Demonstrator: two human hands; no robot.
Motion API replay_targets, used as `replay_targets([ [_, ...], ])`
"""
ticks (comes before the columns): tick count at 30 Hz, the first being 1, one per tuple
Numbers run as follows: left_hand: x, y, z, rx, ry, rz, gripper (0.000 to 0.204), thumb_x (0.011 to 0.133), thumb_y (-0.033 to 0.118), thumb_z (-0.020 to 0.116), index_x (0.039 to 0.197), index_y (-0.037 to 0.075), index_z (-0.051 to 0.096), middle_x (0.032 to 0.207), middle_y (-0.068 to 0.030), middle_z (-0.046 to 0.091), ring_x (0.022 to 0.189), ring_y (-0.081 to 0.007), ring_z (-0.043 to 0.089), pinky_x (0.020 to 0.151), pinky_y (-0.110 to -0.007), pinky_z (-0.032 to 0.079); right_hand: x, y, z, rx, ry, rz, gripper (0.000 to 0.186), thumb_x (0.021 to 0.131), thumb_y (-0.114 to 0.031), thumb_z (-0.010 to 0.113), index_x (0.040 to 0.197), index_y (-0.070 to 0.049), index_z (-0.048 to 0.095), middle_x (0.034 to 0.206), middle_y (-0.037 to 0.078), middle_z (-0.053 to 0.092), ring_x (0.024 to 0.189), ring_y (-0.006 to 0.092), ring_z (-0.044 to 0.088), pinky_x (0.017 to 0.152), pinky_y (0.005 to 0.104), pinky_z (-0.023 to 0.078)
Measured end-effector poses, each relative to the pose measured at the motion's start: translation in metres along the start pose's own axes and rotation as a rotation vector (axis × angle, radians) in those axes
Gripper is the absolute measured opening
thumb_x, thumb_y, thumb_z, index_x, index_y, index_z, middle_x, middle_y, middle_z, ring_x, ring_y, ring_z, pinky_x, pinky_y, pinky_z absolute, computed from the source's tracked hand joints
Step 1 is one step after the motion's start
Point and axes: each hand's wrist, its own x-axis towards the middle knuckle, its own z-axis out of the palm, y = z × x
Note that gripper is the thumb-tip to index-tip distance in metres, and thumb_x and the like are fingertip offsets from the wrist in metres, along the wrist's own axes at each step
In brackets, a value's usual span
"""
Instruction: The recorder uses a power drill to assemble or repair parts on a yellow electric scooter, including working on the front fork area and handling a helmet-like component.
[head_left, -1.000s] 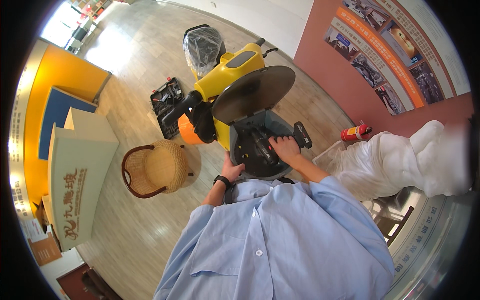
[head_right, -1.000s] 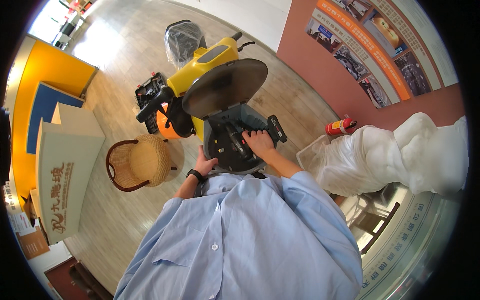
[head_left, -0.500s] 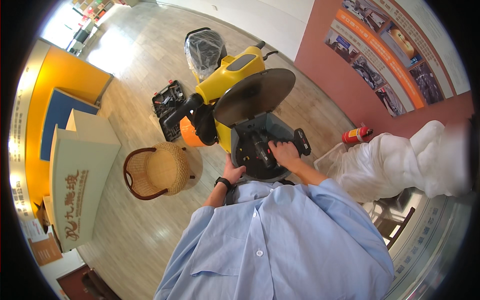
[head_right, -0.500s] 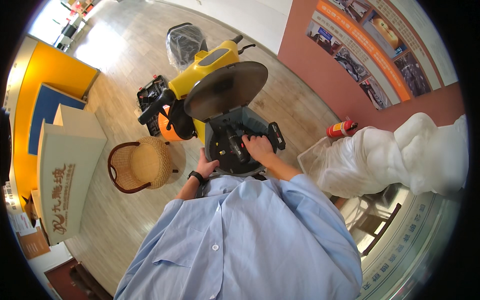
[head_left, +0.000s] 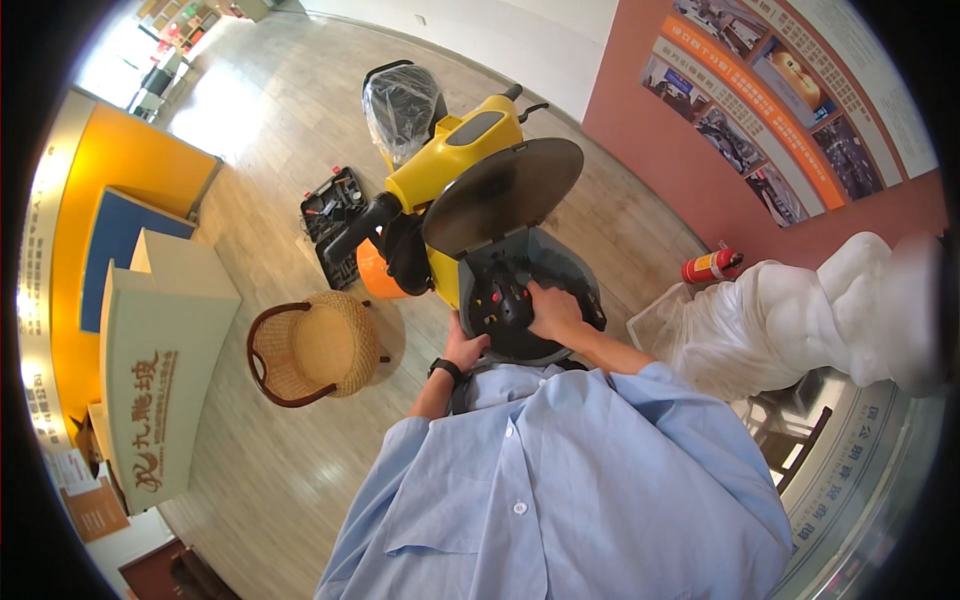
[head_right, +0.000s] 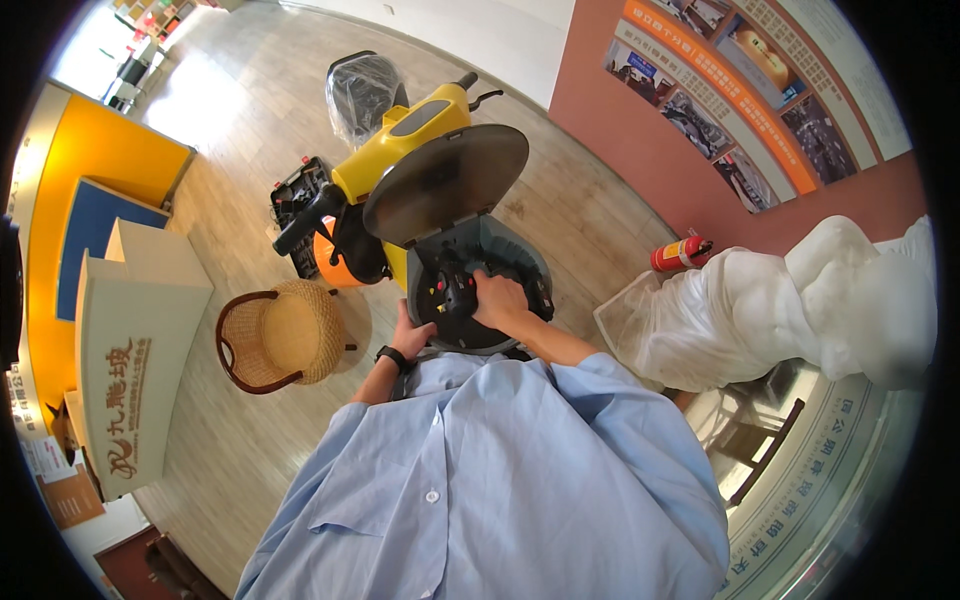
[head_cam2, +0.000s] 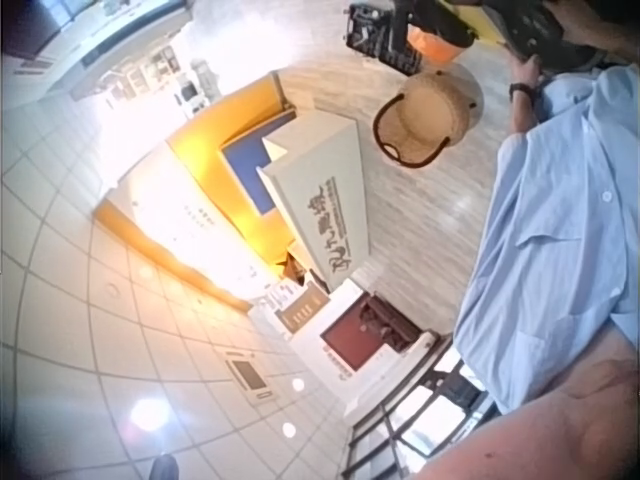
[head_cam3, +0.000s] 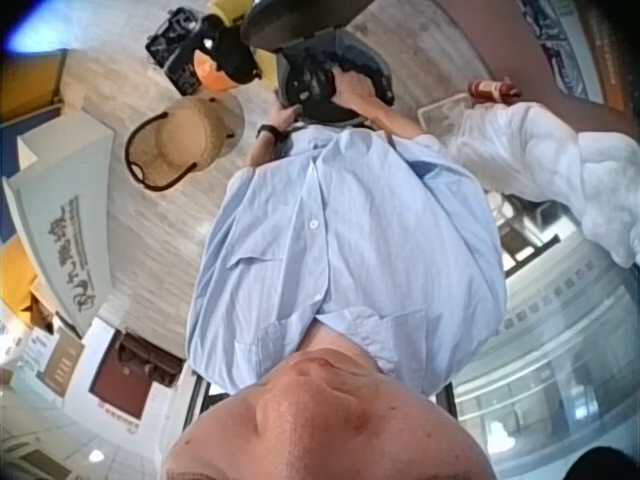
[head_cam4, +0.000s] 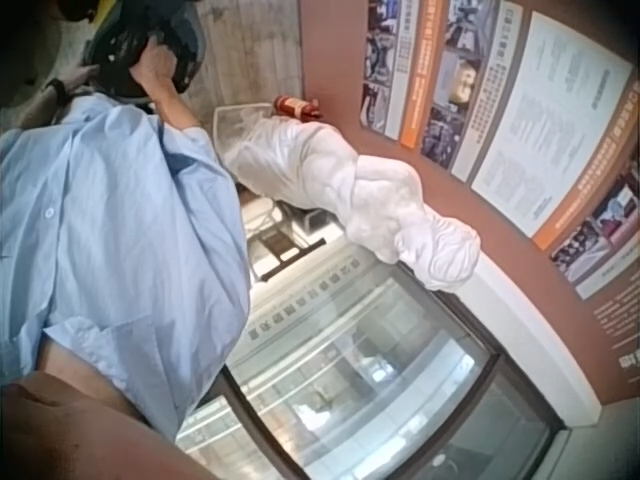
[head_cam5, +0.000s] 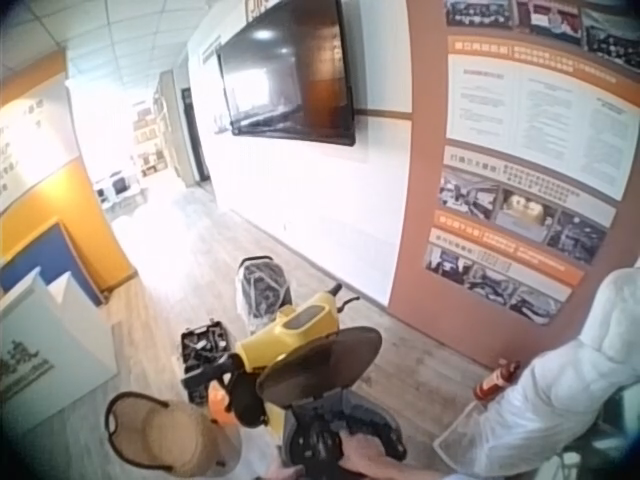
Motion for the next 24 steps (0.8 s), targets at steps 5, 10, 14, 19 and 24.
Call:
replay_targets([
  [5, 0.006, -0.012, -0.002, 0.021, 0.011, 0.061, 0.059, 0.066, 0.000, 0.064, 0.115, 0.004, 0.031, 0.096, -0.0126, 0.055, 0.084, -0.0209, 0.059, 0.068, -0.031, 0.051, 0.019, 0.015, 0.033, 0.438, 0.297, -0.056, 0.031, 0.068, -0.020, 0.069, 0.090, -0.002, 0.057, 0.078, 0.021, 0.064, 0.069, 0.0342, 0.066, 0.061, 0.0438, 0.053],
  [10, 0.003, -0.012, -0.003, 0.097, 0.065, 0.136, 0.060, 0.065, 0.001, 0.065, 0.114, 0.003, 0.032, 0.097, -0.0135, 0.055, 0.084, -0.0210, 0.059, 0.069, -0.031, 0.051, 0.022, 0.014, 0.027, 1.383, -0.236, 0.405, 0.017, 0.076, -0.018, 0.062, 0.086, -0.005, 0.057, 0.068, 0.005, 0.056, 0.055, 0.0139, 0.053, 0.051, 0.0314, 0.046],
  [14, 0.003, -0.005, -0.003, 0.081, 0.044, 0.055, 0.060, 0.064, 0.001, 0.065, 0.115, 0.003, 0.032, 0.099, -0.0146, 0.055, 0.088, -0.0218, 0.058, 0.073, -0.032, 0.051, 0.019, 0.020, 0.028, 1.877, -0.333, 0.581, 0.018, 0.080, -0.015, 0.056, 0.094, -0.005, 0.055, 0.064, -0.002, 0.047, 0.051, 0.0075, 0.044, 0.052, 0.0254, 0.041],
  [19, 0.003, -0.005, -0.005, 0.069, 0.036, 0.039, 0.074, 0.062, 0.003, 0.065, 0.128, 0.002, 0.031, 0.112, -0.0174, 0.056, 0.103, -0.0262, 0.057, 0.088, -0.035, 0.047, 0.018, 0.027, 0.047, 2.358, -0.471, 0.637, 0.020, 0.080, -0.016, 0.055, 0.095, -0.003, 0.054, 0.063, -0.001, 0.045, 0.052, 0.0083, 0.045, 0.054, 0.0272, 0.043],
  [24, 0.005, -0.009, -0.001, 0.018, 0.021, 0.137, 0.076, 0.064, 0.007, 0.071, 0.128, 0.003, 0.031, 0.113, -0.0171, 0.056, 0.104, -0.0246, 0.056, 0.090, -0.034, 0.045, 0.019, 0.011, 0.061, 2.669, -0.326, 0.614, 0.024, 0.078, -0.017, 0.055, 0.095, 0.001, 0.052, 0.061, 0.000, 0.045, 0.052, 0.0115, 0.046, 0.059, 0.0270, 0.046],
])
